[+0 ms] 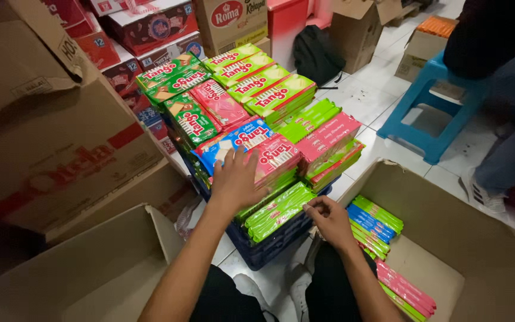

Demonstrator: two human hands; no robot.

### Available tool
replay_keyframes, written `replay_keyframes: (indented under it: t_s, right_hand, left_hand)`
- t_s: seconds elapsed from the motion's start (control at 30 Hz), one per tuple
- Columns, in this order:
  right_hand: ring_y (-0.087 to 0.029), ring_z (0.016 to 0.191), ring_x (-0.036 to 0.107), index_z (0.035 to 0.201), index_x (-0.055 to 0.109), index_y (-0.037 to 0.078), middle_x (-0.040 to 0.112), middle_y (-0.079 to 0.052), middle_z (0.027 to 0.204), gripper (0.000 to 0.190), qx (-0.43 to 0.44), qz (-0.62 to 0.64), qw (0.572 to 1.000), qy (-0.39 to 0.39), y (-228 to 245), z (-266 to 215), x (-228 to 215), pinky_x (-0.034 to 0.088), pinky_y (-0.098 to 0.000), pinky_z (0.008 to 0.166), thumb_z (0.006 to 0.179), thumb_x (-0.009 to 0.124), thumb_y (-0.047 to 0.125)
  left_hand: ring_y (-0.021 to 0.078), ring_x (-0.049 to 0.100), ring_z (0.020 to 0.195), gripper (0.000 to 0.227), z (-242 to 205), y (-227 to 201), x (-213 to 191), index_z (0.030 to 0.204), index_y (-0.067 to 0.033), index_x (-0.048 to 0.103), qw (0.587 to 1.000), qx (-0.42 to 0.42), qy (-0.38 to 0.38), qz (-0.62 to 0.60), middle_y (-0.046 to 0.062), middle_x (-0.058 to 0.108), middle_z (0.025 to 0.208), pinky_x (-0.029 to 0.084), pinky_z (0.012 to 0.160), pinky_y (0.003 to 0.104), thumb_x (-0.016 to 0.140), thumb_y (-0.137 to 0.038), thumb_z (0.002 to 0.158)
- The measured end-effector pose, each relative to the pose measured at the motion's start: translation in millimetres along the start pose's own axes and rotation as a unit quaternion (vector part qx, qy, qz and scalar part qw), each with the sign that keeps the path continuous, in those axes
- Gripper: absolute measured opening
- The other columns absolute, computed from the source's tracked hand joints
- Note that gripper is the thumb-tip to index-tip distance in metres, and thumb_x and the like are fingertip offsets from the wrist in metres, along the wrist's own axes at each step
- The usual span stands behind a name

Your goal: The person packs stacks of colorful snack packages into a cardboard box. They pick up stacks of green, pink, and blue packages from a blue crate and place them into the box, arranging them in neat rows.

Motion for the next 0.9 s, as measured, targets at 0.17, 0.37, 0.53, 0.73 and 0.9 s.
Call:
replay_keyframes:
  t_s: [0.17,0.37,0.53,0.73,0.9]
  right_hand:
    - [-0.021,0.057,0.071,0.095,0.08,0.011,0.07,-0.012,0.07,0.017,-0.007,-0.009,1.0,-0.008,-14,5,-3,0.056,-0.0325,0.061,0.081,0.085,0.019]
    - [-0.021,0.058,0.071,0.098,0.08,0.011,0.069,-0.011,0.072,0.019,-0.011,-0.028,0.999,0.013,-4,4,-1,0.056,-0.0336,0.063,0.08,0.082,0.018]
    - [-0.021,0.056,0.07,0.097,0.079,0.009,0.068,-0.012,0.069,0.018,-0.017,-0.012,0.999,0.027,2,-1,5,0.055,-0.0345,0.063,0.08,0.079,0.013]
    - [-0.019,0.057,0.068,0.097,0.079,0.011,0.069,-0.01,0.07,0.017,-0.01,-0.011,1.0,0.026,3,0,0,0.055,-0.0333,0.063,0.08,0.078,0.013]
    - [-0.019,0.06,0.069,0.098,0.08,0.015,0.072,-0.009,0.072,0.017,-0.041,-0.02,0.999,0.008,-10,9,-6,0.054,-0.0322,0.063,0.081,0.082,0.019]
  left_hand:
    - [0.0445,0.03,0.153,0.086,23,0,31,0.152,-0.0123,0.047,0.996,-0.007,0.081,0.026,0.025,0.044,0.155,0.023,0.117,0.072,0.057,-0.065,0.085]
    - [0.0466,0.051,0.131,0.076,30,-2,43,0.143,-0.0067,0.053,1.0,0.01,0.016,-0.003,0.025,0.052,0.134,0.04,0.109,0.066,0.066,-0.052,0.084]
    - [0.0475,0.057,0.116,0.095,27,-1,44,0.155,-0.0089,0.039,0.994,-0.053,0.092,0.022,0.022,0.053,0.121,0.048,0.09,0.056,0.062,-0.064,0.08]
    - [0.0547,0.06,0.114,0.104,23,3,33,0.16,-0.0116,0.029,0.987,-0.095,0.116,-0.058,0.027,0.054,0.126,0.052,0.088,0.061,0.065,-0.065,0.078]
    - [0.0503,0.06,0.123,0.104,10,9,12,0.16,-0.0168,0.033,0.973,-0.121,0.112,-0.16,0.023,0.056,0.131,0.051,0.097,0.059,0.067,-0.067,0.075]
Point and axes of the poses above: each hand's wrist, its own z-axis towards the middle knuckle, its own x-axis out of the palm, y = z × x, the point moved 10 cm from there along z, towards the middle knuckle
